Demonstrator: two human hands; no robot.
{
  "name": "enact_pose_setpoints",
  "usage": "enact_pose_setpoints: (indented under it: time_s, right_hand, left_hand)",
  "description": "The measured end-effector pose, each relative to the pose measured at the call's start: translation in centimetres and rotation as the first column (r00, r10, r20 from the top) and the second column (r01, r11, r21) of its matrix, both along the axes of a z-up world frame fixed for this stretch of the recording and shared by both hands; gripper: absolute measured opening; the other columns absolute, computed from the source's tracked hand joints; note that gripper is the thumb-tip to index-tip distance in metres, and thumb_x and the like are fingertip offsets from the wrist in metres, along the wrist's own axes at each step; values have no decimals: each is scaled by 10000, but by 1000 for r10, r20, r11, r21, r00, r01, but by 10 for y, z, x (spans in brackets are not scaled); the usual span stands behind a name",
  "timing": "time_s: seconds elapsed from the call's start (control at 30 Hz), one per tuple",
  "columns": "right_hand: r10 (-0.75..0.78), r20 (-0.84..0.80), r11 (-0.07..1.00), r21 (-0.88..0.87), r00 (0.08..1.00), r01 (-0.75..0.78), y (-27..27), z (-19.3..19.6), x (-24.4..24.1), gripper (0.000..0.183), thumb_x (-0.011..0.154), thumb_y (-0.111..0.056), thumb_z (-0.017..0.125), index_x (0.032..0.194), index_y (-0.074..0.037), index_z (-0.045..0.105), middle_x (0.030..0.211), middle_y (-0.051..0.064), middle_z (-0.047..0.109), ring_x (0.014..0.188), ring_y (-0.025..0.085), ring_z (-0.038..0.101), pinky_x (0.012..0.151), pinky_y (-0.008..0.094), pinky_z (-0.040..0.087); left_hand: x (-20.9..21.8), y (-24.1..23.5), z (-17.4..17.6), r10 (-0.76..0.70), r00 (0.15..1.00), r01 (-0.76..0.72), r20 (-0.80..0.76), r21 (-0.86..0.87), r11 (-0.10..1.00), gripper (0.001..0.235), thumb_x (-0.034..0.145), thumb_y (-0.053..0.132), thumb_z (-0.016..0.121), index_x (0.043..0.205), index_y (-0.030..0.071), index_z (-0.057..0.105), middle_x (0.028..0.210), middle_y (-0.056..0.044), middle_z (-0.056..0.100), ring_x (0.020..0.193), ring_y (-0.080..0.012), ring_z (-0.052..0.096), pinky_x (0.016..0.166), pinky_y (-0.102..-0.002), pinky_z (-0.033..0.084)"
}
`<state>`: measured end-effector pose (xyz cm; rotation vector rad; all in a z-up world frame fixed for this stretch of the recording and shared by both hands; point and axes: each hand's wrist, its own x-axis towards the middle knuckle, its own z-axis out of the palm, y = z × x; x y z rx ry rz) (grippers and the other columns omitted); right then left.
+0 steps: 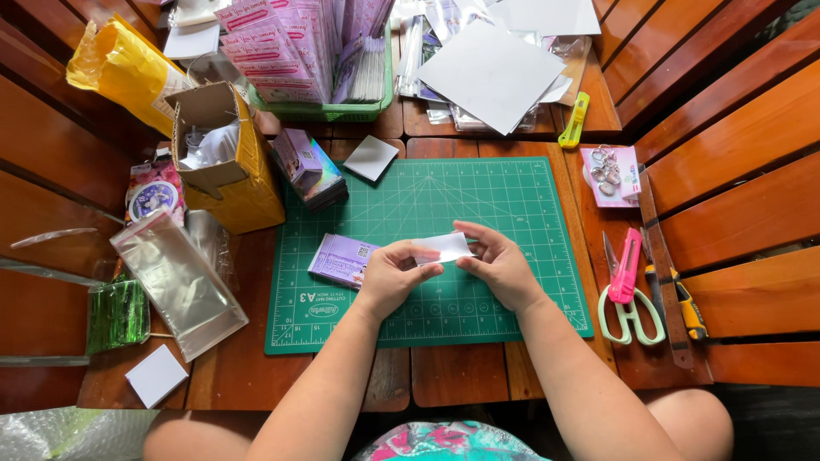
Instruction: The person sits at a low wooden table and repeatedly folds small purple cards in half by hand. They place each folded card into a growing stack on the green cutting mat. The workspace includes stacks of paper, scissors, and packaging materials.
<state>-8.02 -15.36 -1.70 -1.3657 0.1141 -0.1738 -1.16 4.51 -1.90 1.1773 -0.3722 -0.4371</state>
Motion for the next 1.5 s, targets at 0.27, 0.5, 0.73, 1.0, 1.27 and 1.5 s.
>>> enact_pose_setpoints:
  time_s: [0.27,0.5,0.73,1.0,1.27,1.5]
  right_hand:
    - [-77,-8,997,-27,997,77,9,-6,4,547,826,-90,836,1328,9,643,936,115,757,790,131,725,674,227,597]
    - [-220,31,972,-77,975,222,18,-12,1,312,850,-68,835,1121,32,715,822,145,758,704,164,744,609,248,626]
    - [-206,22,972,-114,978,207,26,0,0,321,824,-31,847,1121,13,733,863,133,774,734,151,749,634,252,635]
    - [-210,37,961,-175,977,213,17,0,25,243,860,-28,827,1090,-10,753,882,147,779,732,158,751,642,277,646]
    - [-204,16,960,-193,979,203,8,-5,33,196,879,-33,807,1071,-35,766,853,115,775,732,143,744,654,253,628]
    - [-223,52,955,-188,973,229,12,-2,30,171,897,-23,793,1058,-53,745,786,113,744,713,131,729,650,230,620]
  left_hand:
    - [9,-5,-18,-20,999,18,-38,-44,999,784,800,6,856,1498,69,507,875,-103,736,751,-94,713,721,-243,654]
    - [7,-8,-7,-17,986,19,-165,13,1000,495,789,-32,853,1253,-12,679,890,-149,779,741,-142,756,685,-279,677]
    - [11,-8,-5,2,980,12,-197,67,998,384,822,33,853,1189,54,741,938,-138,794,801,-150,770,700,-273,676]
    - [21,-20,10,92,990,-80,-109,110,991,342,857,-37,774,1166,110,774,910,-112,782,810,-116,738,739,-272,670]
    - [33,-30,-6,132,984,-116,-115,137,984,237,865,-54,745,1064,66,790,897,-128,782,791,-134,743,741,-306,674]
    - [33,-32,-8,150,981,-135,-120,129,982,216,883,-63,719,1047,60,788,874,-102,771,780,-123,734,729,-299,681]
